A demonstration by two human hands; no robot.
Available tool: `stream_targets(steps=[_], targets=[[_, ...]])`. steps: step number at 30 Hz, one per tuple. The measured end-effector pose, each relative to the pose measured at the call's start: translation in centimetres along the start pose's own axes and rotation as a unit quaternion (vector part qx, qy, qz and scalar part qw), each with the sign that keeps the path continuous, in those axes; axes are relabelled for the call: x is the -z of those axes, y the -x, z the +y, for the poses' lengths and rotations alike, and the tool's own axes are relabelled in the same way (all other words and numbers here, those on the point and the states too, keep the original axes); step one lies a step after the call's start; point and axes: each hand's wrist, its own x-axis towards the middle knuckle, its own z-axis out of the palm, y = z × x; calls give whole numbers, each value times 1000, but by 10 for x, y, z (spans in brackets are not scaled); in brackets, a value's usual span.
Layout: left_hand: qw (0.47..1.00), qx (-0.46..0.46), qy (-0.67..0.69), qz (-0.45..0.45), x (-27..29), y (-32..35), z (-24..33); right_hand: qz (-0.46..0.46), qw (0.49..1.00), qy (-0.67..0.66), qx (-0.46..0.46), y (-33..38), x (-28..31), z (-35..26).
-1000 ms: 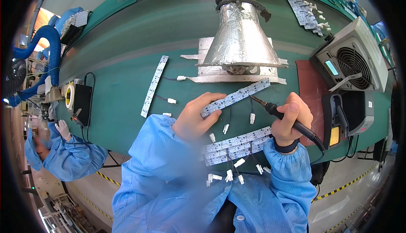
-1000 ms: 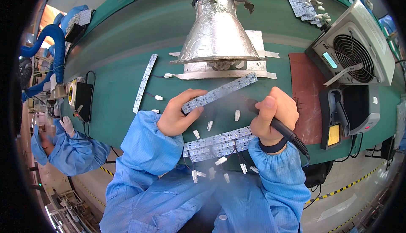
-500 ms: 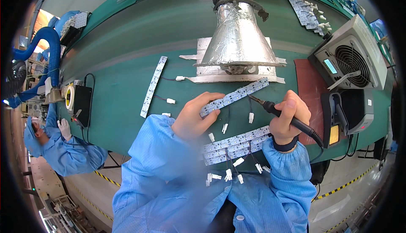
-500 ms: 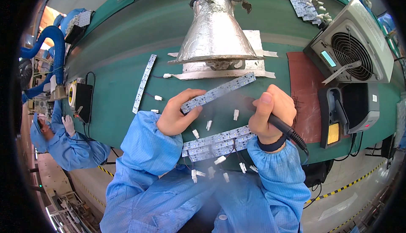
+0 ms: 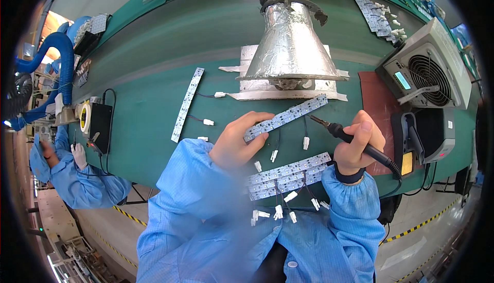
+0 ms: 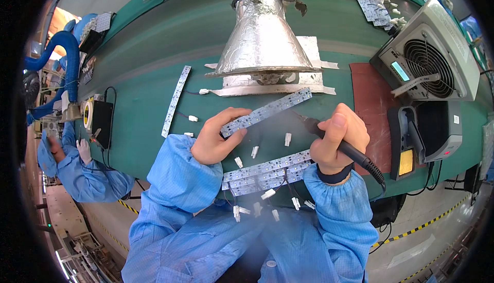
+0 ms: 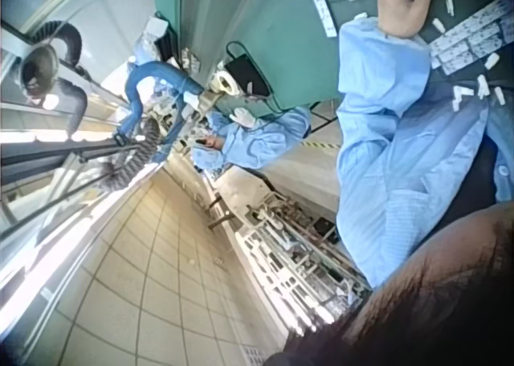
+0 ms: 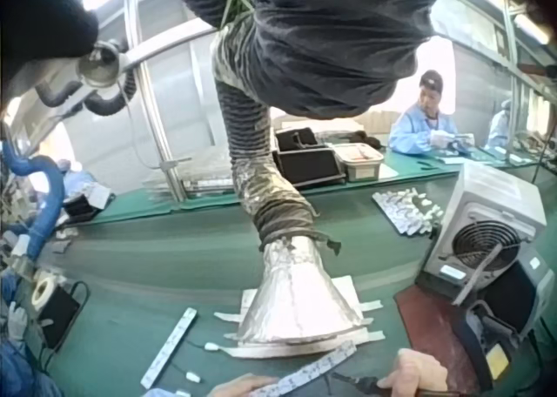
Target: The person solders wire connectors onto LED strips using a soldering iron and places the strips on the work table and conveyor belt.
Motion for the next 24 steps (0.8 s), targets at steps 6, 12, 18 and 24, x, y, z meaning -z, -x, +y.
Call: stream_targets(steps=[6,12,18,24], targets=[[1000,-4,-2,1,0,0,0,-17,1000,-15,-2,3,-4,-1],[1000,-6,-4,1,-1,0,0,-27,999,-23,5,3,-6,-3],[1000,4,-2,-3,0,0,1,-32,999,-16,6,2,-5,-2],[1000,-4,-5,0,0,0,0,-39,999,-13,7,2,-5,-2]])
